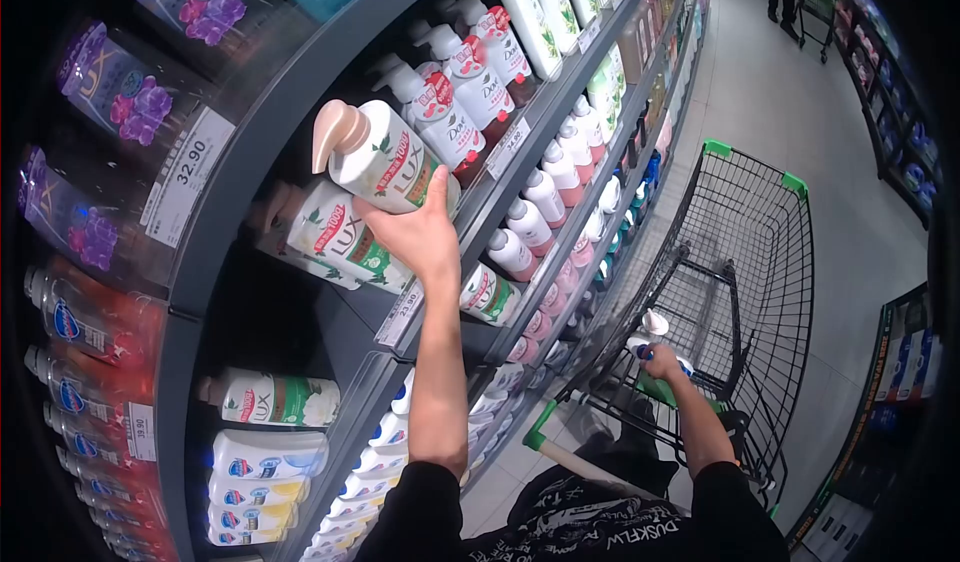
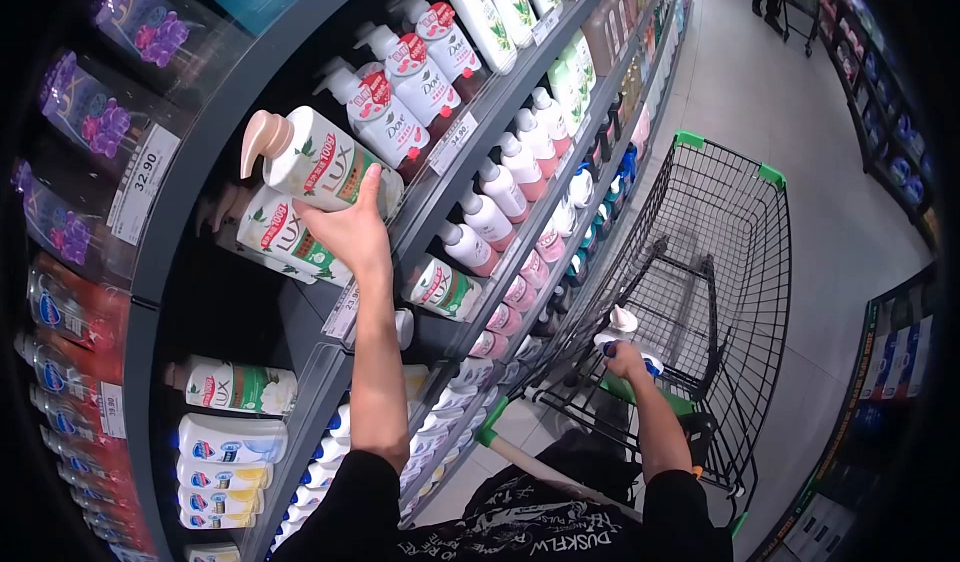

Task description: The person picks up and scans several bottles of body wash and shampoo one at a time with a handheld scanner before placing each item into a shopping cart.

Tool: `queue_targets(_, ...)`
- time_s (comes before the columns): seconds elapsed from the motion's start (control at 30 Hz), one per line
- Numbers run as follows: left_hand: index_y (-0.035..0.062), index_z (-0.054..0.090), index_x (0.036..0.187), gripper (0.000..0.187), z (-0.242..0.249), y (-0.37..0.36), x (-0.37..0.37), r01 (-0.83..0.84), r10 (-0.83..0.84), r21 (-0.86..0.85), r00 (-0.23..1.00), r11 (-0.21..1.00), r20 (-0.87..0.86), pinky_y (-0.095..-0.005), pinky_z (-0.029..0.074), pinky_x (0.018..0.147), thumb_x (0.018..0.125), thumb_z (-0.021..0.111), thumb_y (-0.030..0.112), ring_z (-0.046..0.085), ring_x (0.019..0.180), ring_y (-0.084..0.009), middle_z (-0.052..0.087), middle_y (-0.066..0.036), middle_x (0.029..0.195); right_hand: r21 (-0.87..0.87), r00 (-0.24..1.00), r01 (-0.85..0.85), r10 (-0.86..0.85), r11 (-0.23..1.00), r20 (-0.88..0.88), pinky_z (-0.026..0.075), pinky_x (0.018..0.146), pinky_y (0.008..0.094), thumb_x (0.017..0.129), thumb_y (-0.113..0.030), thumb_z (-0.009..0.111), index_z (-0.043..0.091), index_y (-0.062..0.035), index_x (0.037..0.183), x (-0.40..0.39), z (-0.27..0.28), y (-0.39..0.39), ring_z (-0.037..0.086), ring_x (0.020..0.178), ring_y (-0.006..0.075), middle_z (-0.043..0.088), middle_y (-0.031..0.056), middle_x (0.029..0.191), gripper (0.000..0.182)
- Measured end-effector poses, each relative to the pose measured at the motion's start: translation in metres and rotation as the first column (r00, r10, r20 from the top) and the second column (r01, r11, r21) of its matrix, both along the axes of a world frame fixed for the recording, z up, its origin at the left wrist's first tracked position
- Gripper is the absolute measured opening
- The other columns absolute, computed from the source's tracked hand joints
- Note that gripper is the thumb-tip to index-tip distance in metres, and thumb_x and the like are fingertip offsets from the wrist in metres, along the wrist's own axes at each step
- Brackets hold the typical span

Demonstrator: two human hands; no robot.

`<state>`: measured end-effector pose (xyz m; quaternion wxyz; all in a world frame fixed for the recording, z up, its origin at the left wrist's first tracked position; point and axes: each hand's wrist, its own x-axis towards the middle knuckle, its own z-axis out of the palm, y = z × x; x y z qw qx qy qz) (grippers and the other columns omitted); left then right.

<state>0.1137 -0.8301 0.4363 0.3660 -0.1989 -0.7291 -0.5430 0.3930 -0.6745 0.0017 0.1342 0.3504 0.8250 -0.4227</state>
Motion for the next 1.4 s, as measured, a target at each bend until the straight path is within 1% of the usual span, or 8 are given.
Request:
queue_targets(0.17, -0.0078, 0.033, 0.128, 0.081, -0.011, 0.003, -0.01, 0.0, 0.0, -0.008, 0.999, 1.0, 0.047, -0.0388, 0.039, 0.098, 0.071, 0.086, 0.015, 0.053, 0.11, -0.0281, 0.05, -0.02, 0.119, 0.044, 0.999, -0.034, 0.035, 0.998, -0.01, 0.054, 0.079, 0.0385, 0.069, -0.023, 0.071, 0.071, -0.0066, 0.098, -0.008, -0.005, 0.012, 0.069, 0.082, 0.0307, 0.07, 0.0189, 0.091, 0.034)
queue_targets(0.37, -0.0119, 0.032, 0.126, 0.085, -0.017, 0.005, -0.022, -0.102, 0.108, -0.08, 0.992, 0.992, 0.071, -0.0356, 0.041, 0.097, 0.069, 0.088, 0.016, 0.055, 0.107, -0.0266, 0.052, -0.024, 0.116, -0.045, 0.958, 0.262, -0.265, 0.964, -0.106, 0.055, 0.055, 0.031, 0.074, -0.008, 0.066, 0.067, 0.0012, 0.098, -0.002, -0.045, 0.062, 0.07, 0.065, 0.018, 0.069, 0.0129, 0.074, 0.026)
queue_targets(0.4, -0.0123, 0.029, 0.128, 0.087, -0.02, 0.002, -0.027, -0.052, 0.058, -0.073, 0.996, 0.996, 0.07, -0.0388, 0.041, 0.097, 0.07, 0.086, 0.017, 0.055, 0.11, -0.0324, 0.051, -0.026, 0.117, -0.062, 0.941, 0.336, -0.337, 0.94, -0.022, 0.052, 0.087, 0.0389, 0.069, -0.02, 0.072, 0.07, -0.0054, 0.1, -0.003, -0.035, 0.071, 0.067, 0.094, 0.0342, 0.069, 0.0224, 0.092, 0.034)
queue_targets(0.47, -0.0123, 0.03, 0.127, 0.083, -0.022, 0.003, -0.026, -0.054, 0.061, -0.094, 0.995, 0.994, 0.073, -0.0398, 0.041, 0.097, 0.073, 0.084, 0.018, 0.055, 0.109, -0.0322, 0.051, -0.027, 0.117, 0.026, 0.911, 0.412, -0.412, 0.911, -0.002, 0.052, 0.086, 0.0396, 0.069, -0.017, 0.07, 0.068, -0.0052, 0.102, -0.004, -0.013, 0.081, 0.068, 0.09, 0.0329, 0.07, 0.0207, 0.088, 0.035)
queue_targets(0.83, -0.013, 0.013, 0.14, 0.088, -0.029, 0.007, -0.028, -0.055, 0.044, -0.135, 0.995, 0.989, -0.084, -0.0391, 0.036, 0.104, 0.085, 0.073, 0.023, 0.05, 0.118, -0.0311, 0.044, -0.029, 0.13, 0.157, 0.998, -0.015, 0.004, 0.988, 0.067, 0.049, 0.095, 0.0422, 0.056, -0.014, 0.08, 0.045, -0.0067, 0.127, -0.038, -0.035, 0.074, 0.058, 0.109, 0.0386, 0.064, 0.0216, 0.107, 0.08)
queue_targets(1.1, -0.0092, -0.003, 0.145, 0.078, -0.032, -0.003, -0.024, 0.065, -0.101, -0.203, 0.98, 0.977, -0.169, -0.0393, 0.03, 0.111, 0.095, 0.054, 0.008, 0.041, 0.131, -0.0317, 0.032, -0.033, 0.142, 0.234, 0.992, 0.123, -0.117, 0.965, -0.04, 0.053, 0.085, 0.0468, 0.068, -0.012, 0.077, 0.054, -0.0149, 0.12, -0.051, -0.042, 0.049, 0.064, 0.099, 0.0377, 0.061, 0.0164, 0.112, 0.057)
queue_targets(1.27, -0.0122, 0.022, 0.144, 0.064, -0.039, -0.001, -0.004, -0.251, 0.14, -0.347, 0.939, 0.904, -0.314, -0.0387, 0.031, 0.111, 0.09, 0.055, -0.003, 0.041, 0.131, -0.0312, 0.033, -0.03, 0.144, 0.184, 0.989, 0.14, -0.13, 0.973, -0.066, 0.051, 0.085, 0.0475, 0.066, -0.007, 0.077, 0.055, -0.0071, 0.117, -0.051, -0.028, 0.053, 0.062, 0.1, 0.0411, 0.065, 0.0209, 0.108, 0.055)
queue_targets(1.4, -0.0099, 0.033, 0.139, 0.056, -0.055, -0.001, 0.031, -0.206, 0.087, -0.408, 0.953, 0.889, -0.291, -0.0388, 0.03, 0.112, 0.088, 0.055, -0.005, 0.04, 0.133, -0.0336, 0.038, -0.028, 0.142, 0.244, 0.991, 0.134, -0.135, 0.96, -0.01, 0.051, 0.086, 0.0471, 0.064, -0.011, 0.08, 0.056, -0.0078, 0.118, -0.048, 0.001, 0.078, 0.064, 0.099, 0.0401, 0.067, 0.0211, 0.103, 0.06)
